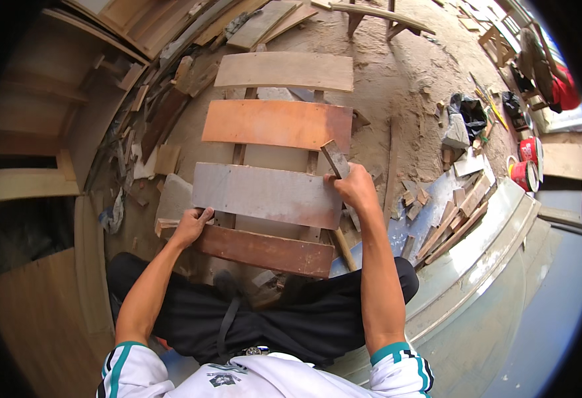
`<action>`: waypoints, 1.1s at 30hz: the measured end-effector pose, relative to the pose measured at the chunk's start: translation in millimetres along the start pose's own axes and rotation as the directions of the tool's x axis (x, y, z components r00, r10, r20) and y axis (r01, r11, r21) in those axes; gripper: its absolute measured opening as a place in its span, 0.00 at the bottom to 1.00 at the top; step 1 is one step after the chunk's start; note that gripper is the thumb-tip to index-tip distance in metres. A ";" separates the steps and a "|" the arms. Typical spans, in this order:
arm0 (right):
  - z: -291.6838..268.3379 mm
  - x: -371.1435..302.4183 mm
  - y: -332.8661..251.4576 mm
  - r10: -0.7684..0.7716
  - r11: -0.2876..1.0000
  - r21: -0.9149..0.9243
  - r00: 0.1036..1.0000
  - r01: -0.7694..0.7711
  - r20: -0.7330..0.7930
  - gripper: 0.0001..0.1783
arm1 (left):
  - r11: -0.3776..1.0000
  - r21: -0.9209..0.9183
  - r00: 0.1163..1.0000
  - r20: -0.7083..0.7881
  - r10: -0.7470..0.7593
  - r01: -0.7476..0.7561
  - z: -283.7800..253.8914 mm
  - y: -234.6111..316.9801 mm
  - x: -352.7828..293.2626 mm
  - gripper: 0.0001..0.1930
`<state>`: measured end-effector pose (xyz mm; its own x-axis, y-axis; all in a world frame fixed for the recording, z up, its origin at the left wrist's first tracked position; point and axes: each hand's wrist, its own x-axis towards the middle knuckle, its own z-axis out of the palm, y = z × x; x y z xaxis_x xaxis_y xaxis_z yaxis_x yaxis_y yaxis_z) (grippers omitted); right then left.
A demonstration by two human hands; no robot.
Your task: The person assembles a wooden slatted structure by hand, using a hammer to drive nails into the joints. They align wooden slats and supports, then secure them with nails, occasionally adjusting the pieces to ensure proper fit.
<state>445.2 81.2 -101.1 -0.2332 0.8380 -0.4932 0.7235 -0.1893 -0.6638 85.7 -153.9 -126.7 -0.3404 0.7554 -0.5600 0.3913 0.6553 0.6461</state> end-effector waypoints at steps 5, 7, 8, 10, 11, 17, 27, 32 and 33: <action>-13.7 -3.7 -23.9 0.001 0.981 -0.196 0.999 0.006 0.033 0.18 | 0.995 0.095 0.997 0.057 -0.044 0.038 -6.5 -11.7 8.2 0.34; -12.5 -9.0 -35.5 -0.039 0.950 -0.312 0.999 0.030 -0.023 0.17 | 0.991 0.132 0.997 0.069 -0.043 0.034 -8.3 -1.7 5.3 0.34; -13.2 -8.1 -39.2 -0.120 0.932 -0.351 0.990 0.087 -0.072 0.16 | 0.971 0.218 0.990 0.077 -0.115 0.096 -8.3 -0.3 4.2 0.34; -7.6 -6.7 -44.3 -0.277 0.882 -0.431 0.949 0.189 -0.151 0.14 | 0.982 0.164 0.993 0.050 -0.104 0.094 -4.7 5.9 1.4 0.33; -1.3 -6.7 -43.7 -0.331 0.865 -0.439 0.933 0.242 -0.138 0.13 | 0.986 0.135 0.994 0.036 -0.101 0.095 -1.4 5.5 0.7 0.33; 43.2 -14.4 -49.6 -0.599 0.744 -0.409 0.799 0.529 -0.056 0.12 | 0.995 0.048 0.995 -0.060 -0.083 0.086 8.3 -10.3 1.0 0.31; 80.7 -52.2 -61.2 -0.429 0.769 -0.514 0.903 0.379 0.024 0.27 | 0.991 0.126 0.994 -0.093 0.063 -0.051 7.9 -16.2 3.7 0.31; 80.6 -48.9 -70.8 -0.271 0.850 -0.457 0.962 0.261 0.046 0.29 | 0.988 0.122 0.994 -0.033 0.100 -0.095 -0.8 3.6 0.3 0.33; 81.7 -48.6 -75.6 -0.269 0.849 -0.461 0.962 0.258 0.043 0.29 | 0.990 0.099 0.995 -0.019 0.099 -0.097 -4.6 1.9 3.1 0.33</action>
<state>348.7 13.0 -72.9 -0.4473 0.8352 -0.3199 0.8533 0.2915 -0.4322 81.5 -150.3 -124.9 -0.3158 0.8167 -0.4830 0.5052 0.5757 0.6430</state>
